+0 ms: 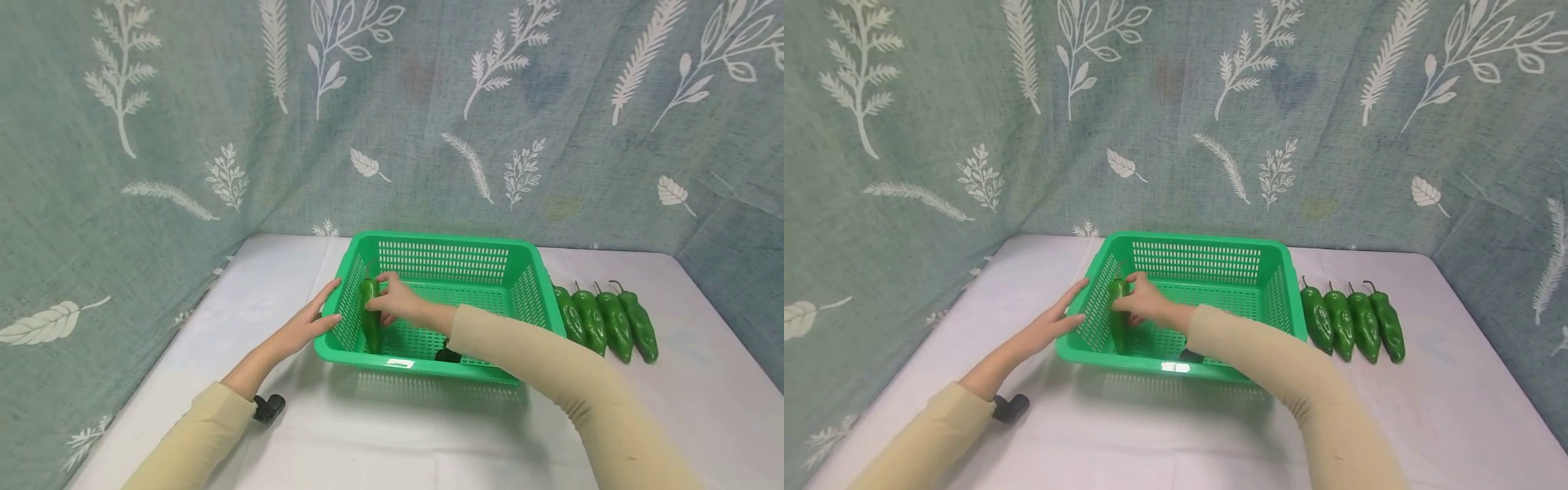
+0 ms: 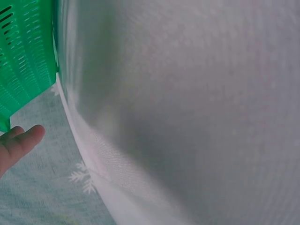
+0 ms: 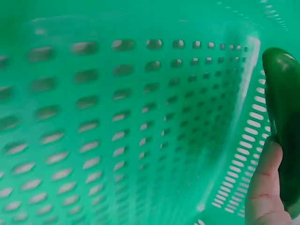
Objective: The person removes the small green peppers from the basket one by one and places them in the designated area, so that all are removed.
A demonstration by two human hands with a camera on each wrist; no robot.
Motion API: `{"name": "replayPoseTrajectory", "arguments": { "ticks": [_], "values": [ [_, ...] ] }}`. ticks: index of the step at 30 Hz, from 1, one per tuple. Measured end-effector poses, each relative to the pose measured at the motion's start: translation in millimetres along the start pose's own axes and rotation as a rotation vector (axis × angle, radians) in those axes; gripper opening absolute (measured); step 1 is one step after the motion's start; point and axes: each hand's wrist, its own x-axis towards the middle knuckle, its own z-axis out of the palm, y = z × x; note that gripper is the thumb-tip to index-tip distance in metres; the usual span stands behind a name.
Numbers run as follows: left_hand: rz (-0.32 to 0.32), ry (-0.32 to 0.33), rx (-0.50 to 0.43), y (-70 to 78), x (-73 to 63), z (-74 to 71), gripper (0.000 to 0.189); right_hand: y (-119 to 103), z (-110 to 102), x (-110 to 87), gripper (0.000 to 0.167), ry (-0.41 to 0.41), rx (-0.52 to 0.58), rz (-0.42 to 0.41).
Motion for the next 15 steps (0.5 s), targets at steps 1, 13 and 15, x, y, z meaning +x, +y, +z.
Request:
{"name": "replayPoseTrajectory", "arguments": {
  "ticks": [1,13,15],
  "values": [
    [-0.004,0.001,-0.004,-0.2,-0.4,0.1,0.066,-2,-3,-2.8,0.065,-0.003,0.003,0.001],
    [-0.003,0.005,-0.023,-1.8,-0.1,-0.2,0.066,-22,-52,-47.2,0.064,-0.022,0.024,-0.023],
    [0.001,0.003,-0.023,-1.7,0.0,0.0,0.065,-25,-60,-55.3,0.064,-0.028,-0.005,-0.047]
  ]
}}
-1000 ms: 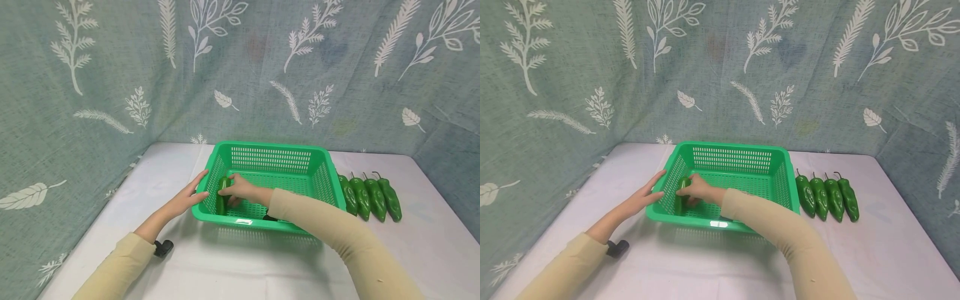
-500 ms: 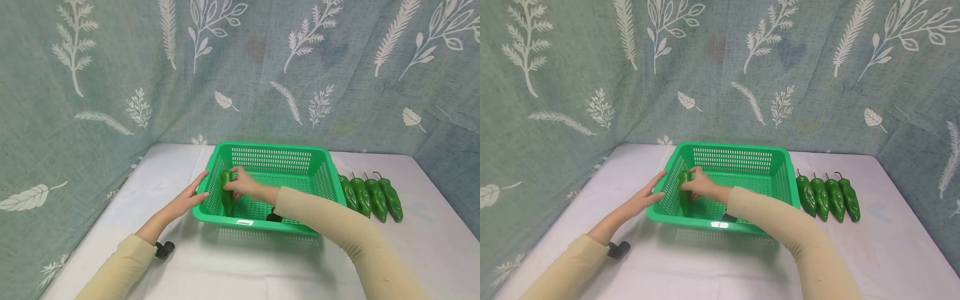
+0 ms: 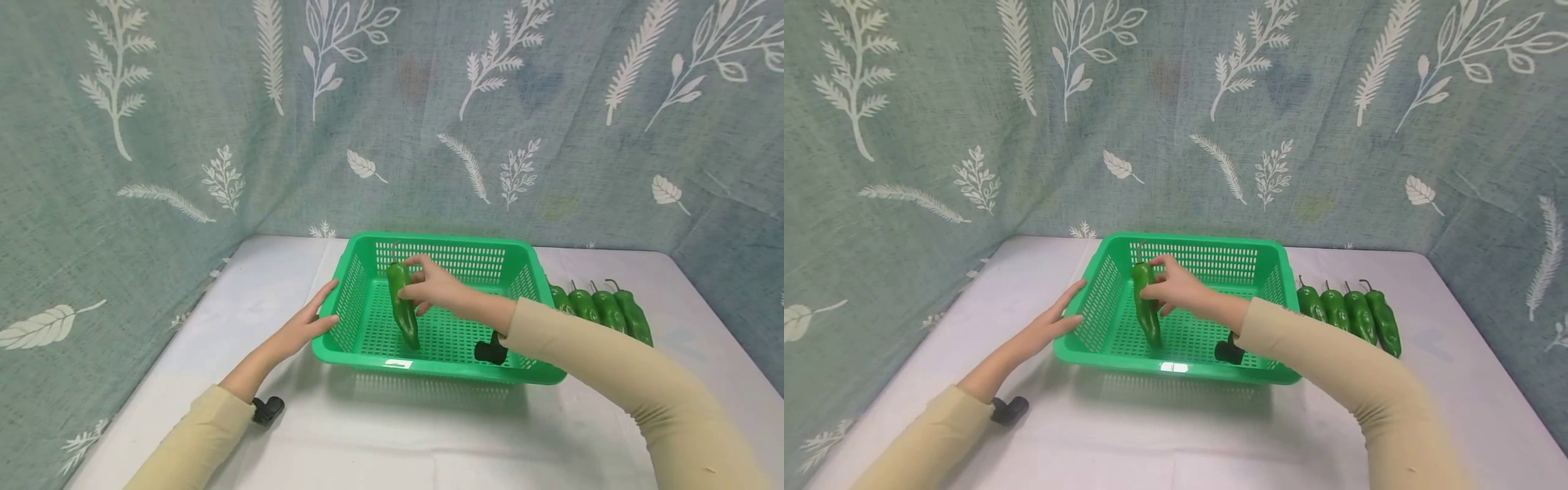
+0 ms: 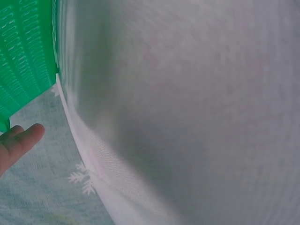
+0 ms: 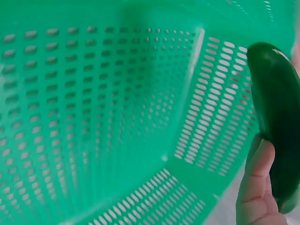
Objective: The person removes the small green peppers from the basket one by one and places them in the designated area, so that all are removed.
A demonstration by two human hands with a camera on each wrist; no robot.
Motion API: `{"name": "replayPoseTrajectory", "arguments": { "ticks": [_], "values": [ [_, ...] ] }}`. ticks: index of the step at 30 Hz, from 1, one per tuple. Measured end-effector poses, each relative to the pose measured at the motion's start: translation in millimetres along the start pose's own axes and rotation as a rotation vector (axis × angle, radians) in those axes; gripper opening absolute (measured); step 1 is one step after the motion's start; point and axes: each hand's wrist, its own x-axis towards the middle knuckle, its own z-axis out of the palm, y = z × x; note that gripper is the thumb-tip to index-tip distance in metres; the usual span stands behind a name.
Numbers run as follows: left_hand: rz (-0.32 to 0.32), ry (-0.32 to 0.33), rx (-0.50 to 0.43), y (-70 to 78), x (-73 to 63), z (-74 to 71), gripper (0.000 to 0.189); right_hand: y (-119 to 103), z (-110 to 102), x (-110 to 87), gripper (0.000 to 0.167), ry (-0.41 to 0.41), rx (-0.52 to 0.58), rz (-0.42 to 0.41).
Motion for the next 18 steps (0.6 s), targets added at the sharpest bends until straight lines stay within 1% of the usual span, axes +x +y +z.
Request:
{"name": "replayPoseTrajectory", "arguments": {
  "ticks": [3,5,12,18],
  "values": [
    [-0.002,-0.003,-0.002,0.5,-0.2,0.9,0.065,-5,-13,-14.8,0.063,-0.003,-0.045,-0.034],
    [-0.006,-0.004,-0.003,1.0,0.0,1.6,0.066,-9,-24,-27.0,0.063,0.005,-0.065,-0.041],
    [-0.005,0.002,0.010,1.6,0.6,1.6,0.066,-14,-66,-74.4,0.065,0.063,-0.105,-0.021],
    [-0.013,0.012,0.017,1.3,-0.7,1.0,0.065,-12,-86,-107.1,0.065,0.119,-0.122,-0.026]
  ]
}}
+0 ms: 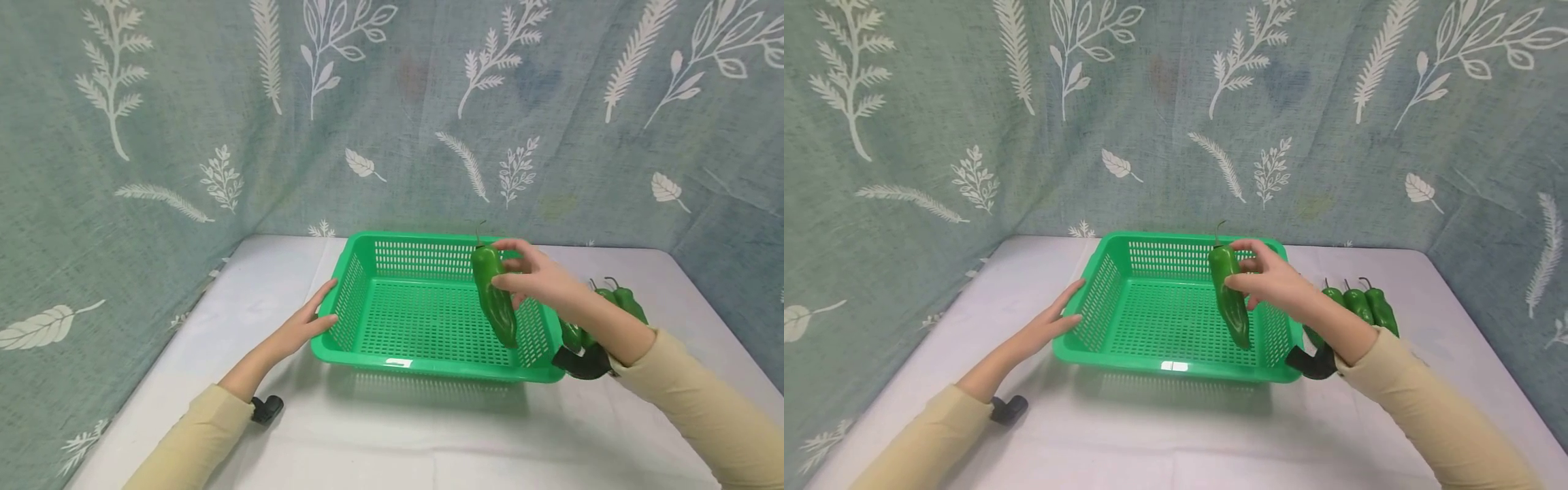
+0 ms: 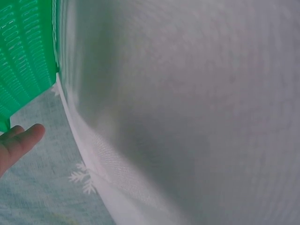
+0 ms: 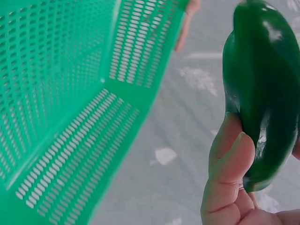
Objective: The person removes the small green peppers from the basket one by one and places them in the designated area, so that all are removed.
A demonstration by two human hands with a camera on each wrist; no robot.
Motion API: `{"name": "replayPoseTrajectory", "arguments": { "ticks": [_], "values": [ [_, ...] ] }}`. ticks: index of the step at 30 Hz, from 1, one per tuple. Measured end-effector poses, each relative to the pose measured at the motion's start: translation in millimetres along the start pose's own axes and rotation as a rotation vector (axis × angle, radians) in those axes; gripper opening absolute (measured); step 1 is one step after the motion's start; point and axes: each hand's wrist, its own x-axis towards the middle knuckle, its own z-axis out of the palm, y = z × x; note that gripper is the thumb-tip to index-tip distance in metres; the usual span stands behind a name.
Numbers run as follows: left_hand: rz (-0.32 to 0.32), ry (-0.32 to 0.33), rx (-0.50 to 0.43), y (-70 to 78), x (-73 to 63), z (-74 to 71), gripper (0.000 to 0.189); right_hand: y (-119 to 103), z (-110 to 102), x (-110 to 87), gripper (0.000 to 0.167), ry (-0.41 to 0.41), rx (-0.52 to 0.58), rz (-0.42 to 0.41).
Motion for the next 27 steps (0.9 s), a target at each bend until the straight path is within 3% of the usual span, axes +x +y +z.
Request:
{"name": "replayPoseTrajectory", "arguments": {
  "ticks": [5,10,14,23,27],
  "values": [
    [-0.002,0.007,0.010,-1.5,-0.2,0.4,0.065,6,-19,-23.0,0.065,0.055,-0.015,-0.035],
    [0.004,0.008,0.016,-1.8,0.3,0.7,0.065,23,-39,-44.8,0.052,0.147,-0.015,-0.074],
    [0.009,0.007,0.022,-2.6,0.8,0.5,0.065,40,-52,-60.3,0.044,0.193,-0.018,-0.056],
    [0.016,0.006,0.036,-2.3,1.1,-1.0,0.065,83,-70,-88.6,0.045,0.307,-0.088,-0.027],
    [0.021,0.002,0.032,-2.2,1.5,-1.1,0.065,103,-70,-96.8,0.051,0.317,-0.147,0.053]
  ]
}}
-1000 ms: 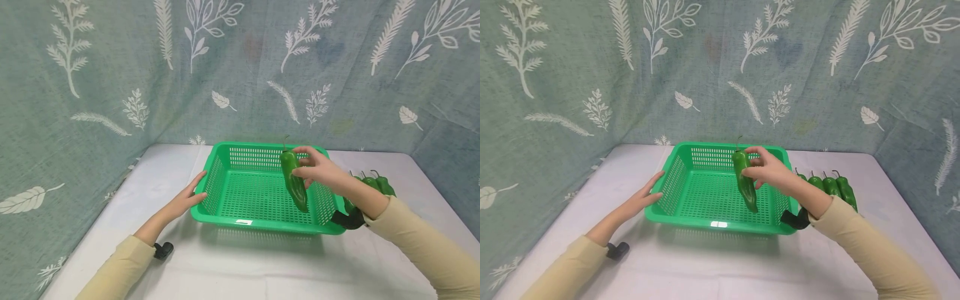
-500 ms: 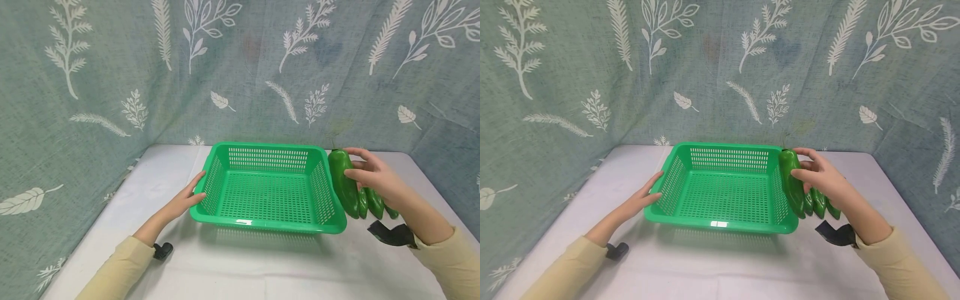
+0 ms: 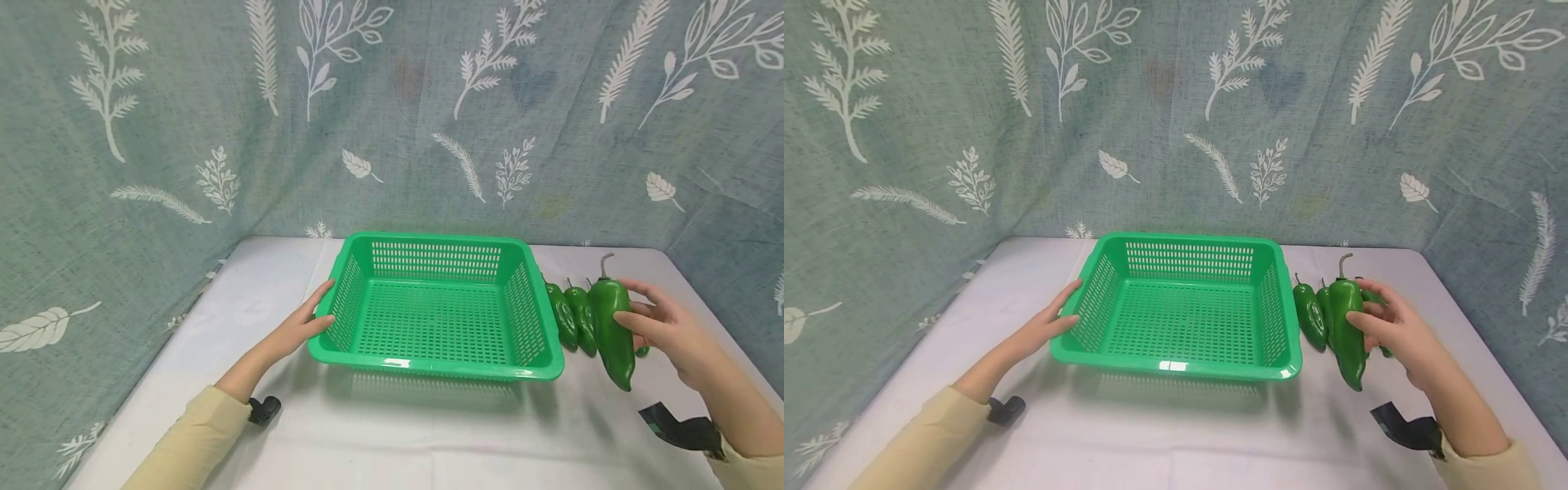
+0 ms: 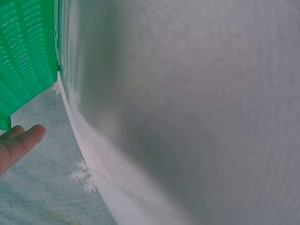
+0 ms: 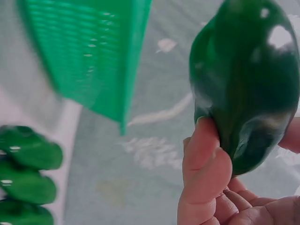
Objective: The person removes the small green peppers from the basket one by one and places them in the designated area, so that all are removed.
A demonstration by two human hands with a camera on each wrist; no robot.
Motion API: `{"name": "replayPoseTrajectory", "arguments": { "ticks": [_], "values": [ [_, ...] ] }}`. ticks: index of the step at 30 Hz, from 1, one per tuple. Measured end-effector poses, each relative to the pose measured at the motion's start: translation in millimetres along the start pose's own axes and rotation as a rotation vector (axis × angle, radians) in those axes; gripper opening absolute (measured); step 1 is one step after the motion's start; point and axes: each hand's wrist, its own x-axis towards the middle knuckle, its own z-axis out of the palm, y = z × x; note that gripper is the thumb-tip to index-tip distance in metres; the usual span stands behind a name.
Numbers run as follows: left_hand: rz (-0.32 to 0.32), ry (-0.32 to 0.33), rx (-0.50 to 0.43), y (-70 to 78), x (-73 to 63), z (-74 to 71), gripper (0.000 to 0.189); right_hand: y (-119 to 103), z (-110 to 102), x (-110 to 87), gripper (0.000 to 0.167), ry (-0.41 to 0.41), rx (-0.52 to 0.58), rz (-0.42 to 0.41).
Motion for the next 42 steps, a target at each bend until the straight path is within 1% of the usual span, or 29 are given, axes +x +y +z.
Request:
{"name": "replayPoseTrajectory", "arguments": {
  "ticks": [2,5,12,16,19,24,27,35,38,42],
  "values": [
    [0.004,-0.001,-0.001,-0.3,0.1,0.0,0.065,9,3,-3.5,0.058,-0.010,-0.028,0.046],
    [0.003,-0.005,-0.004,-0.4,0.1,-0.1,0.065,18,9,-7.9,0.066,-0.040,-0.030,0.113],
    [0.004,-0.007,-0.007,0.7,-0.1,0.6,0.066,34,23,-12.1,0.071,-0.108,-0.081,0.202],
    [0.001,-0.010,-0.008,0.1,0.4,0.4,0.066,43,31,-12.1,0.074,-0.148,-0.101,0.285],
    [-0.001,-0.003,0.001,-0.9,0.6,0.1,0.066,51,35,-12.3,0.075,-0.165,-0.108,0.328],
    [-0.002,0.000,0.009,-1.3,0.3,-0.1,0.066,61,41,-13.6,0.075,-0.198,-0.104,0.368],
    [-0.003,-0.001,0.006,-1.1,0.2,-0.1,0.066,64,43,-14.3,0.076,-0.204,-0.107,0.391],
    [0.000,-0.005,0.003,-1.7,-0.1,-0.6,0.065,65,44,-17.3,0.071,-0.231,-0.124,0.376],
    [0.003,-0.006,0.001,-1.6,-0.2,-1.0,0.065,66,43,-16.5,0.071,-0.233,-0.137,0.386],
    [0.004,-0.011,-0.003,-0.8,0.3,-1.0,0.066,67,40,-16.7,0.071,-0.245,-0.183,0.408]
  ]
}}
